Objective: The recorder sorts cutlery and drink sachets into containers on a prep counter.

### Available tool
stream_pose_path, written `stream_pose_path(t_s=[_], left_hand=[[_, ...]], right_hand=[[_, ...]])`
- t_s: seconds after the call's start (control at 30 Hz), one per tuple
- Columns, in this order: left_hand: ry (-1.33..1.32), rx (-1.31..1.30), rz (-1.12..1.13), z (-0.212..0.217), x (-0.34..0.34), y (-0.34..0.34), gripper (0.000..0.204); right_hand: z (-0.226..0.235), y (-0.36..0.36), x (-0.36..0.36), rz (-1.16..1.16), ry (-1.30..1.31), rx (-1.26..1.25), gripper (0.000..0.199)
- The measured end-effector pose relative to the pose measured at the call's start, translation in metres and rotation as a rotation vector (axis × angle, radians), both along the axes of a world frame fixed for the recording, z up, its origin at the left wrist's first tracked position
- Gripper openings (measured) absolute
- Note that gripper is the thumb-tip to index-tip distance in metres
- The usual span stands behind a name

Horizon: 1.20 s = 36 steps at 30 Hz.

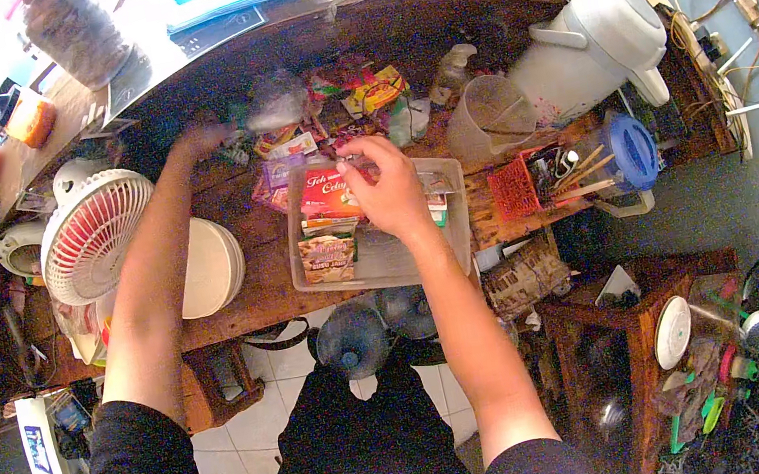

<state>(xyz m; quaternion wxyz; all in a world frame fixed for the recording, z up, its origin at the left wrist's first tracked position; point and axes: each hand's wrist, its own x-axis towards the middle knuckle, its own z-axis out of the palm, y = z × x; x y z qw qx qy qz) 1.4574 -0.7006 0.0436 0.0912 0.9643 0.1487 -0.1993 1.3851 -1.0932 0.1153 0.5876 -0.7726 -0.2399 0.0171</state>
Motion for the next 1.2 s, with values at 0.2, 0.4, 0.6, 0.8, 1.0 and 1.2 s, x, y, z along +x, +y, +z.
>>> stream_pose_path(t_s=[0.2, 0.4, 0.6, 0.8, 1.0, 1.2], left_hand=[[-0.020, -0.033, 0.078, -0.050, 0.026, -0.002, 0.062], [-0.243, -0.021, 0.244, -0.069, 0.027, 0.027, 0.065], [-0.071, -0.044, 0.107, -0.050, 0.030, 0.029, 0.055], [-0.475, 0.064, 0.198, 0.042, -0.026, -0.030, 0.037], [-0.911, -0.697, -0.085, 0.120, -0.154, -0.181, 0.013], [-0.661, -0.780, -0.473, 0.140, -0.153, -0.204, 0.024]], right_hand=[[0.000, -0.004, -0.013, -0.024, 0.055, 0.036, 0.020], [0.001, -0.021, -0.025, -0.080, 0.077, -0.065, 0.018], [-0.001, -0.027, -0.034, -0.079, 0.042, -0.002, 0.015], [0.012, -0.016, -0.040, -0.095, 0.100, 0.130, 0.012], [0.027, 0.008, -0.043, 0.184, 0.857, 0.673, 0.044], [0.028, -0.021, -0.052, 0.006, 0.757, 0.641, 0.036]])
